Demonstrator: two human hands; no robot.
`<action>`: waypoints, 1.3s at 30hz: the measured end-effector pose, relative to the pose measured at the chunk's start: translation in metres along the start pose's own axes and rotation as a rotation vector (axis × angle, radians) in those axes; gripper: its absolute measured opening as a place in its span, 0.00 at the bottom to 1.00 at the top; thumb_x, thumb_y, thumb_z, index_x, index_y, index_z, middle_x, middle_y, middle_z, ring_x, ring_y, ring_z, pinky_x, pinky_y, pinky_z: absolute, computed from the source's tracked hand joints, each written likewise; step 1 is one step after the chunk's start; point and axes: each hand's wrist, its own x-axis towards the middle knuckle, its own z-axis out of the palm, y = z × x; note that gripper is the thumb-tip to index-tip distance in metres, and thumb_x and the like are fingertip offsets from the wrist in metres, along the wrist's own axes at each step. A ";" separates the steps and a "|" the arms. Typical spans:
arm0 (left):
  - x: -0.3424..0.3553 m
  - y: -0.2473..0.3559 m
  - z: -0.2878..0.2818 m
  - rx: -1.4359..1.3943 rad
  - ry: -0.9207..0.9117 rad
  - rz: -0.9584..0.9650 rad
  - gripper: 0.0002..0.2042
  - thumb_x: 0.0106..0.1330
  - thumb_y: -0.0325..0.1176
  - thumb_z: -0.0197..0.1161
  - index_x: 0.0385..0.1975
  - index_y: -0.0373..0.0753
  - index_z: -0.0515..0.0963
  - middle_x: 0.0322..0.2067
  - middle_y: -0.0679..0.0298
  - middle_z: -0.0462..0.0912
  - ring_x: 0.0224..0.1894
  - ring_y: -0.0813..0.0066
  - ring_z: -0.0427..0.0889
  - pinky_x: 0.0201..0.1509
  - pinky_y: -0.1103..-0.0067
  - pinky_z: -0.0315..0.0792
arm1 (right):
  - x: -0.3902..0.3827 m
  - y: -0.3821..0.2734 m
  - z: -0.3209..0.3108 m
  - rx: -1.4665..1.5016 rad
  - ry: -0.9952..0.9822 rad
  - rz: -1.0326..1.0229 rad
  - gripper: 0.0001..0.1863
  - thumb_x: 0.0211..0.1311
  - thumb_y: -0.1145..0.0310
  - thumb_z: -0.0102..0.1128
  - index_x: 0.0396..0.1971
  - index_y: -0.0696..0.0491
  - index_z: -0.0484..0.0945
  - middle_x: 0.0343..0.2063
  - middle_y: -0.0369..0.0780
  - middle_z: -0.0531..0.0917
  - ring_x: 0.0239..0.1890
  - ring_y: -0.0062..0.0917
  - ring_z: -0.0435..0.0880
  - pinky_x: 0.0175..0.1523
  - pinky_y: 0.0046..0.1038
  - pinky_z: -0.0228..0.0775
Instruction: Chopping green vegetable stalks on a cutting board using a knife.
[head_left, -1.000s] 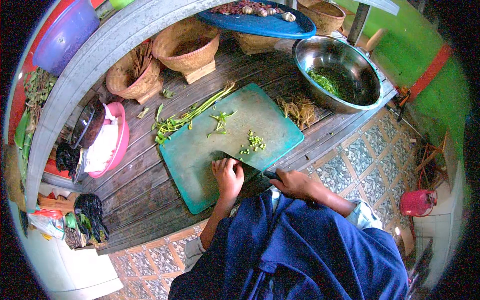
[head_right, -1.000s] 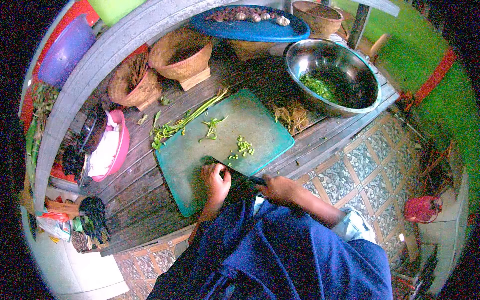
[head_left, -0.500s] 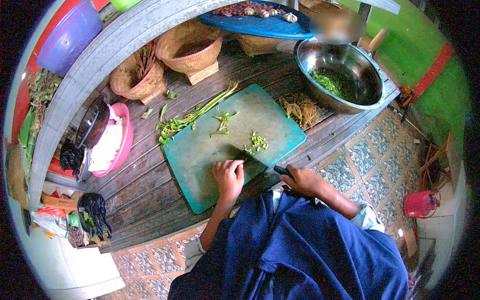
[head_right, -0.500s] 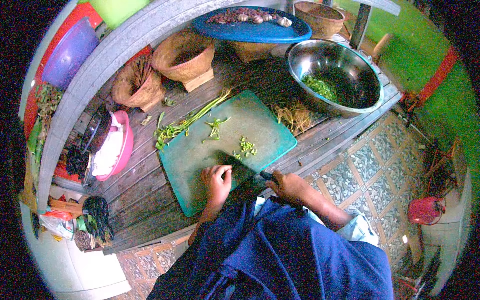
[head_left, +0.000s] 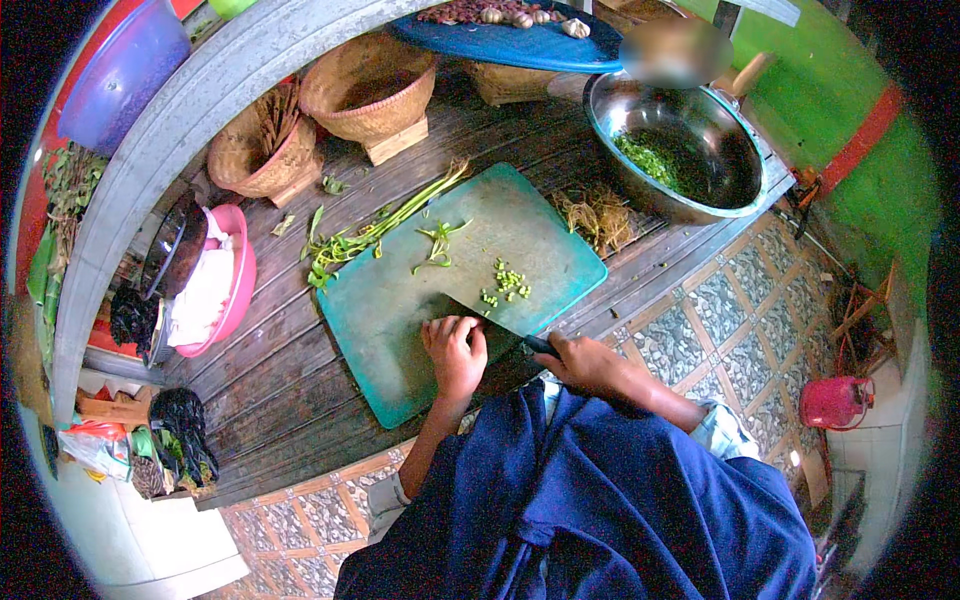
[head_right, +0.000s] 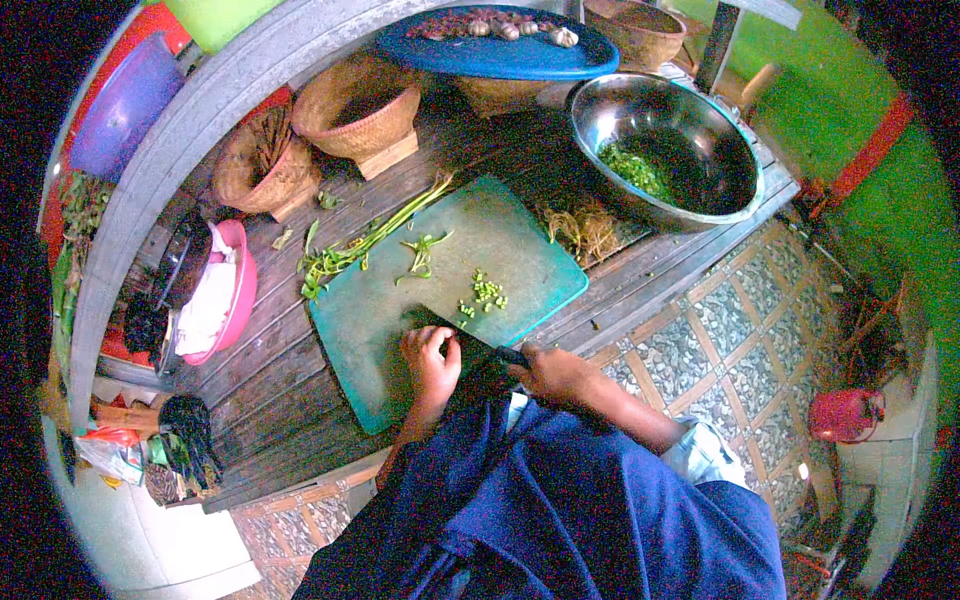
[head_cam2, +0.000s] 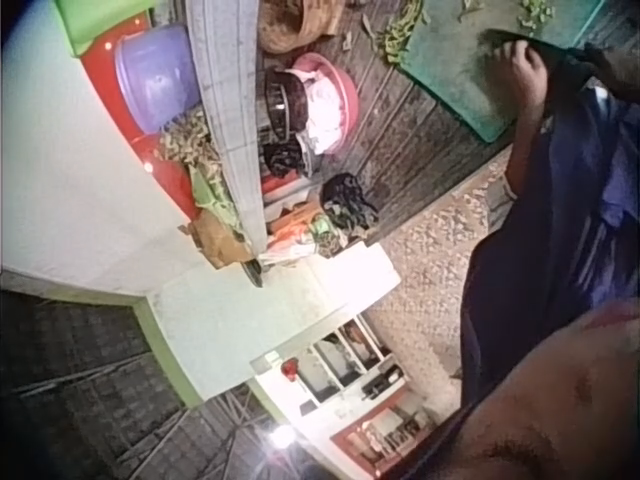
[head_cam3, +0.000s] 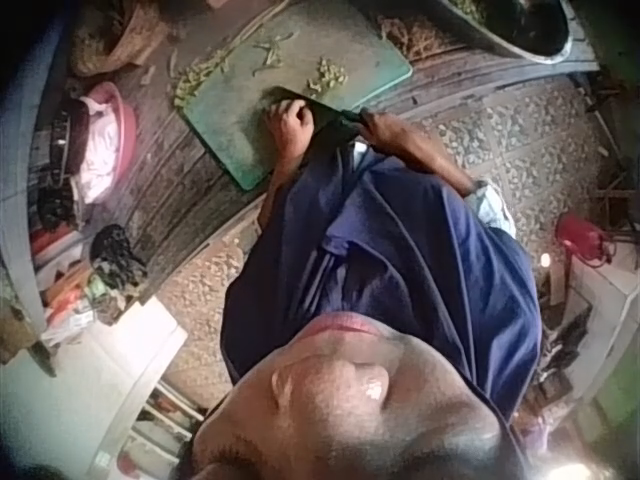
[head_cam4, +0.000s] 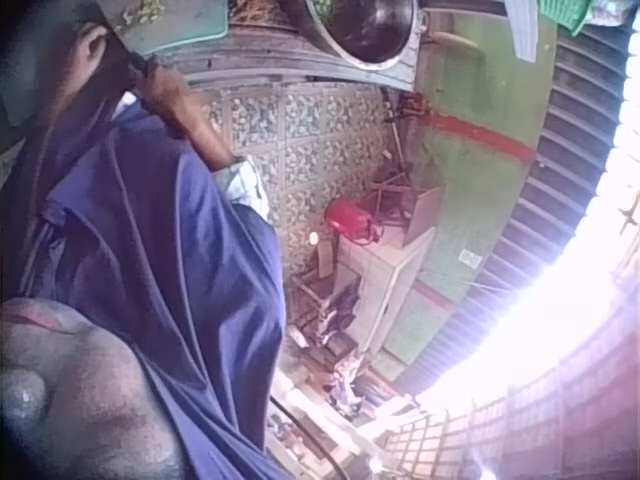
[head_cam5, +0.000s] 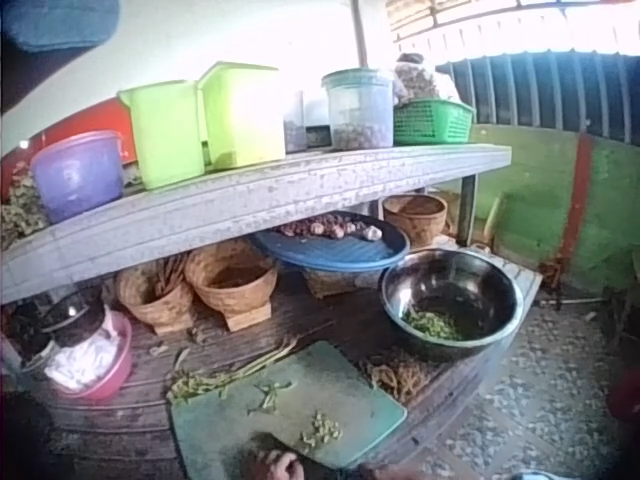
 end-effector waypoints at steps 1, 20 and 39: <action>0.000 0.001 0.000 0.018 -0.011 -0.013 0.03 0.53 0.31 0.61 0.27 0.43 0.77 0.29 0.62 0.77 0.41 0.58 0.73 0.58 0.56 0.58 | 0.007 0.001 0.003 0.012 0.015 -0.045 0.26 0.64 0.47 0.47 0.43 0.59 0.66 0.22 0.59 0.79 0.29 0.57 0.79 0.34 0.54 0.71; -0.001 -0.003 0.003 -0.014 -0.021 -0.046 0.05 0.53 0.31 0.63 0.25 0.41 0.74 0.28 0.60 0.77 0.39 0.56 0.73 0.57 0.57 0.58 | -0.015 0.010 -0.004 -0.044 -0.012 -0.010 0.26 0.64 0.46 0.47 0.45 0.55 0.67 0.25 0.59 0.80 0.31 0.57 0.79 0.36 0.53 0.71; -0.004 -0.001 -0.005 -0.057 0.008 -0.053 0.02 0.54 0.31 0.62 0.27 0.44 0.78 0.30 0.63 0.79 0.38 0.59 0.74 0.56 0.60 0.60 | -0.017 0.003 -0.012 -0.010 0.033 -0.065 0.24 0.64 0.48 0.48 0.41 0.58 0.66 0.23 0.59 0.79 0.29 0.57 0.79 0.34 0.55 0.69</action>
